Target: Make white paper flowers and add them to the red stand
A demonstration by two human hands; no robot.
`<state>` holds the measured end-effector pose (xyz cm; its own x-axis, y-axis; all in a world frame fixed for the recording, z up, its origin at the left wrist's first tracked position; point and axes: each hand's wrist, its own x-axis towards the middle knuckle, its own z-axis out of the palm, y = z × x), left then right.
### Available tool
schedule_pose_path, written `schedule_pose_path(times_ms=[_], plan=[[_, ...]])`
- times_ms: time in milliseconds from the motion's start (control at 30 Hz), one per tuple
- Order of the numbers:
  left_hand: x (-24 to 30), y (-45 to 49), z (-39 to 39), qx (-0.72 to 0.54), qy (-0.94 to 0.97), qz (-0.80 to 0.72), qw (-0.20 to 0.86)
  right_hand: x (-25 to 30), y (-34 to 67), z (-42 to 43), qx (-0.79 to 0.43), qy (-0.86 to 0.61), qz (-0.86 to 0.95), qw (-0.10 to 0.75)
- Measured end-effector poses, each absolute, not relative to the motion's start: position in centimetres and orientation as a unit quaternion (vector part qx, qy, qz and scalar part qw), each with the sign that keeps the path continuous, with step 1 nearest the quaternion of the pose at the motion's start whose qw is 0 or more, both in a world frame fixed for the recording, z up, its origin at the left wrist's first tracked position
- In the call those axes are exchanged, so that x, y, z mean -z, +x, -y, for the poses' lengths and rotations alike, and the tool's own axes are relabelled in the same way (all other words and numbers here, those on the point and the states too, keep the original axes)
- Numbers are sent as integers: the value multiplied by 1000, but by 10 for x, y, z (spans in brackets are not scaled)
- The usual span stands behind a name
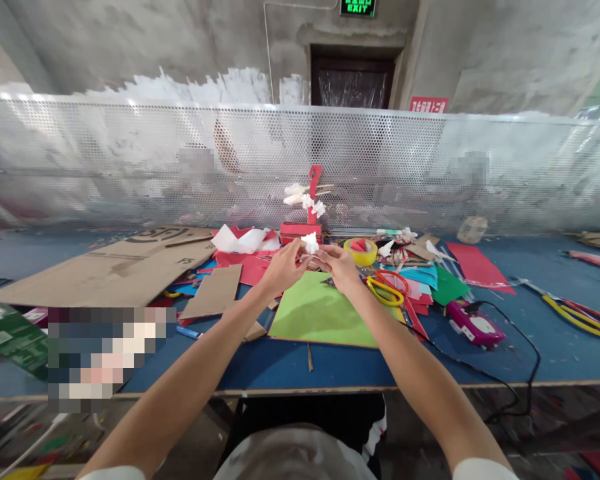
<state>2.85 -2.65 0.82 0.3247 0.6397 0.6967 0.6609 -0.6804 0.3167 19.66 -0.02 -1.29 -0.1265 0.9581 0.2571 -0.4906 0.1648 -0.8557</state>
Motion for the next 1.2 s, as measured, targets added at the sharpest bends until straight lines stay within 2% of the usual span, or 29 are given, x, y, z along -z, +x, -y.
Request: schedule_pose_path(times_ms=[467, 600, 767, 833, 1067, 1200], plan=[[-4, 28, 27, 394, -819, 392, 141, 10, 191, 4, -578, -249, 482, 610], [-7, 26, 31, 421, -814, 373, 143, 10, 197, 0, -588, -239, 473, 611], [-14, 22, 37, 566, -764, 301, 65, 13, 209, -4, -586, -221, 492, 605], [-15, 21, 38, 588, -760, 277, 20, 13, 212, -4, -587, -214, 496, 603], [-12, 28, 38, 493, -830, 223, -134, 11, 216, -1, -581, -212, 524, 586], [-8, 34, 36, 496, -810, 270, -161, 10, 213, -1, -580, -241, 549, 551]])
